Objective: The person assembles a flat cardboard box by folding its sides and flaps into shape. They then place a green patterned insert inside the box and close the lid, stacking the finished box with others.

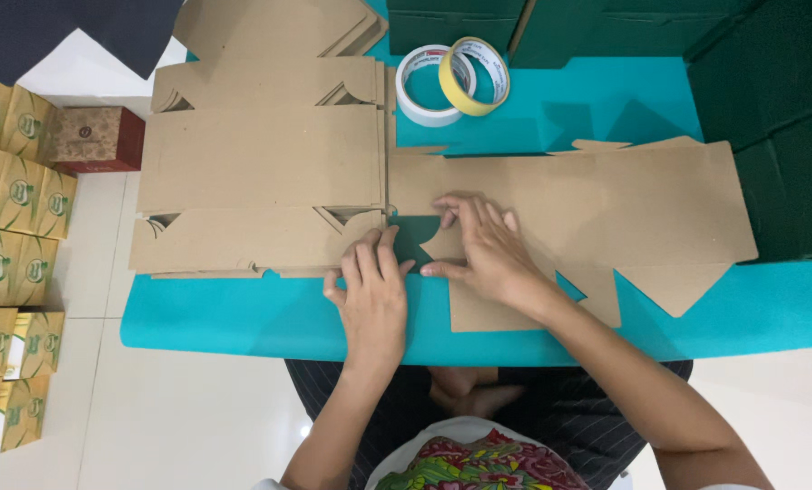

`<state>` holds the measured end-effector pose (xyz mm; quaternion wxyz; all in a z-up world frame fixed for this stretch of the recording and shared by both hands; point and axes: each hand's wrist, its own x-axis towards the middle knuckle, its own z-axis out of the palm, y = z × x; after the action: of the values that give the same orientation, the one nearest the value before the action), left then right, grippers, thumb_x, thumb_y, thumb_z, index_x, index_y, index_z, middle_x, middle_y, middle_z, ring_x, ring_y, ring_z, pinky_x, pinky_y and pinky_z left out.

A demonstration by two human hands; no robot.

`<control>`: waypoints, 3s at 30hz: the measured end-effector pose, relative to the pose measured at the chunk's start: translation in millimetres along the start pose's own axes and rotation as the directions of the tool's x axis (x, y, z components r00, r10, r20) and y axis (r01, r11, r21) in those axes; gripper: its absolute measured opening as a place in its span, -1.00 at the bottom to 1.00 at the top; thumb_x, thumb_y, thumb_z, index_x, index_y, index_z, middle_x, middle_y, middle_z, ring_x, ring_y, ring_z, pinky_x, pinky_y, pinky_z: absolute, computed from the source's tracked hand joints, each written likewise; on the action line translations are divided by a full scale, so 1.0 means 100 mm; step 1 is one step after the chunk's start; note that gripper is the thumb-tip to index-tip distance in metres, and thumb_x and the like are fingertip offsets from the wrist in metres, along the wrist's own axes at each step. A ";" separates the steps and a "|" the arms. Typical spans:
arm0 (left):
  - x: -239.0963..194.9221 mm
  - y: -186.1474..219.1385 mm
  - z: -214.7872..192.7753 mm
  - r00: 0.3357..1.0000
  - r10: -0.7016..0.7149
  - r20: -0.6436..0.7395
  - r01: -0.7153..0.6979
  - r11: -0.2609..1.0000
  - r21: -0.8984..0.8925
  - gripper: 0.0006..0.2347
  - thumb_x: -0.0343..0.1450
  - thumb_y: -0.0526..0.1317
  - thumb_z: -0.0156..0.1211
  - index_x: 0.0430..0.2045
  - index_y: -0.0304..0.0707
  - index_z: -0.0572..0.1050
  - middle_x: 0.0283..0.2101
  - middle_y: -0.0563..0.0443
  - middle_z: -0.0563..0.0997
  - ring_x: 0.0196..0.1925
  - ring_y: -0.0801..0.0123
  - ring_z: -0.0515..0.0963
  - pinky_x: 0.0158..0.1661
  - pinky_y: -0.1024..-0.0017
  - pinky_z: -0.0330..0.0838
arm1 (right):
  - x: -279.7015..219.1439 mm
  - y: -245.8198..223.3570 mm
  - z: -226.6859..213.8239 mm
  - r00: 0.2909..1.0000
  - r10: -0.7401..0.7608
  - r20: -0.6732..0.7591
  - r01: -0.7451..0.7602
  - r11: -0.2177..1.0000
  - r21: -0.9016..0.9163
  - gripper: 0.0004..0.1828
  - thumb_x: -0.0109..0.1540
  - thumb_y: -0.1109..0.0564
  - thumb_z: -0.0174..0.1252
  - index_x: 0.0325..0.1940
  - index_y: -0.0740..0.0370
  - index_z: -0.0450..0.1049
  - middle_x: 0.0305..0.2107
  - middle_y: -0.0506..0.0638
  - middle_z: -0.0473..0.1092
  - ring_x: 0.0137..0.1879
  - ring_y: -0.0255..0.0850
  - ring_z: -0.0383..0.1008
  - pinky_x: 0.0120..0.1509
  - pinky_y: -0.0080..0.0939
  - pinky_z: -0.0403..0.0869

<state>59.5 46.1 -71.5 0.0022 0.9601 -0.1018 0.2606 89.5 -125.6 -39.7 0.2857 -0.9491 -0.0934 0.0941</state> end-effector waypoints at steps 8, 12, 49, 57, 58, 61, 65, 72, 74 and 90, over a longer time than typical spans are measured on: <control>-0.21 0.12 -0.18 0.947 0.320 0.024 -0.298 0.903 -0.310 -0.83 0.48 -0.21 0.04 -0.10 -0.22 0.44 -0.10 0.00 0.47 -0.04 0.31 0.50 0.04 0.33 0.19 | -0.18 0.25 0.09 0.996 -0.070 -0.059 0.072 0.997 0.030 -0.15 0.12 -0.01 0.36 0.34 0.22 0.05 -0.09 0.02 0.30 0.11 0.03 0.33 0.08 0.05 0.20; -0.28 0.08 -0.20 0.868 0.485 0.106 -0.417 0.828 -0.375 -0.35 0.38 0.32 -0.13 0.15 -0.24 0.34 0.16 -0.13 0.37 0.22 0.17 0.37 0.16 0.18 0.18 | -0.72 0.11 -0.36 0.981 -0.193 0.000 0.192 0.975 0.109 -0.32 0.15 0.02 0.32 0.25 0.32 0.24 -0.01 0.22 0.35 0.17 0.27 0.35 0.17 0.24 0.29; 0.00 0.33 -0.10 0.700 0.713 0.045 -0.659 0.669 -0.344 -0.36 0.22 0.15 0.22 -0.05 -0.55 0.49 -0.06 -0.36 0.53 -0.03 -0.03 0.57 -0.06 0.25 0.46 | -1.39 0.54 -0.58 0.970 -0.207 -0.132 0.143 0.914 -0.379 -0.66 0.17 0.00 0.22 -0.01 0.11 0.47 -0.05 -0.09 0.44 0.18 -0.14 0.47 0.22 -0.09 0.47; -0.01 0.30 -0.10 0.707 0.707 0.019 -0.661 0.670 -0.339 -0.29 0.24 0.25 0.05 -0.04 -0.57 0.48 -0.02 -0.40 0.52 -0.04 -0.09 0.55 -0.03 0.19 0.43 | -1.54 0.63 -0.47 0.941 -0.269 -0.207 0.189 0.922 -0.338 -0.73 0.20 0.08 0.07 -0.03 -0.04 0.54 0.12 -0.06 0.34 0.28 -0.02 0.36 0.32 0.09 0.33; 0.00 0.29 -0.13 0.708 0.706 0.020 -0.659 0.671 -0.340 -0.29 0.24 0.25 0.05 -0.04 -0.57 0.48 -0.02 -0.40 0.52 -0.04 -0.09 0.55 -0.03 0.19 0.43 | -1.56 0.68 -0.44 0.941 -0.269 -0.206 0.190 0.922 -0.337 -0.73 0.20 0.08 0.07 -0.03 -0.04 0.54 0.12 -0.06 0.34 0.28 -0.02 0.36 0.32 0.09 0.33; 0.03 0.26 -0.18 0.704 0.710 0.031 -0.654 0.664 -0.363 -0.28 0.24 0.27 0.10 -0.03 -0.56 0.48 0.00 -0.38 0.52 -0.03 -0.05 0.55 -0.02 0.19 0.43 | -1.62 0.82 -0.35 0.942 -0.228 -0.248 0.181 0.964 -0.196 -0.71 0.21 0.09 0.04 -0.02 -0.06 0.55 0.21 -0.05 0.31 0.36 0.00 0.27 0.38 0.12 0.23; 0.02 0.26 -0.15 0.695 0.719 0.018 -0.668 0.654 -0.355 -0.30 0.29 0.25 0.09 -0.02 -0.57 0.47 0.00 -0.39 0.52 -0.04 -0.05 0.55 -0.01 0.18 0.42 | -1.66 0.94 -0.28 0.944 -0.201 -0.262 0.172 0.977 -0.126 -0.63 0.22 0.06 0.01 0.08 -0.10 0.51 0.25 -0.03 0.27 0.41 0.02 0.20 0.43 0.21 0.07; -0.06 0.33 0.13 0.688 0.683 -0.246 -0.726 0.652 -0.219 -0.59 0.43 0.03 -0.03 -0.20 -0.41 0.56 -0.19 -0.30 0.63 -0.18 -0.02 0.66 -0.20 0.29 0.53 | -1.47 0.85 -0.25 0.950 -0.161 -0.269 0.133 0.984 -0.119 -0.34 -0.06 -0.02 0.48 0.00 0.07 0.28 0.05 0.01 0.39 0.26 0.01 0.38 0.32 0.25 0.27; -0.04 0.29 0.22 0.689 0.690 -0.223 -0.725 0.648 -0.233 -0.66 0.43 -0.03 0.03 -0.21 -0.36 0.56 -0.22 -0.22 0.63 -0.21 0.06 0.66 -0.22 0.33 0.54 | -1.33 0.75 -0.28 0.946 -0.168 -0.277 0.142 0.984 -0.111 -0.35 -0.03 0.04 0.46 0.04 0.12 0.29 0.02 0.01 0.42 0.23 0.01 0.41 0.29 0.21 0.31; 0.34 0.38 -0.14 0.926 0.375 0.046 -0.369 0.923 -0.112 -0.42 0.24 0.10 0.27 0.09 -0.18 0.34 -0.02 0.12 0.39 -0.68 0.75 0.48 -0.64 0.71 0.47 | -0.61 0.92 -0.25 0.944 0.073 -0.321 -0.025 0.988 0.151 -0.10 0.11 0.09 0.38 0.40 0.28 0.04 0.01 0.26 0.35 -0.09 0.06 0.48 -0.18 -0.02 0.53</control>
<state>73.7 2.9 -44.0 -0.0019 0.9301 -0.2954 0.2185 47.7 -228.4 -63.4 0.3631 -0.9303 -0.0141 -0.0503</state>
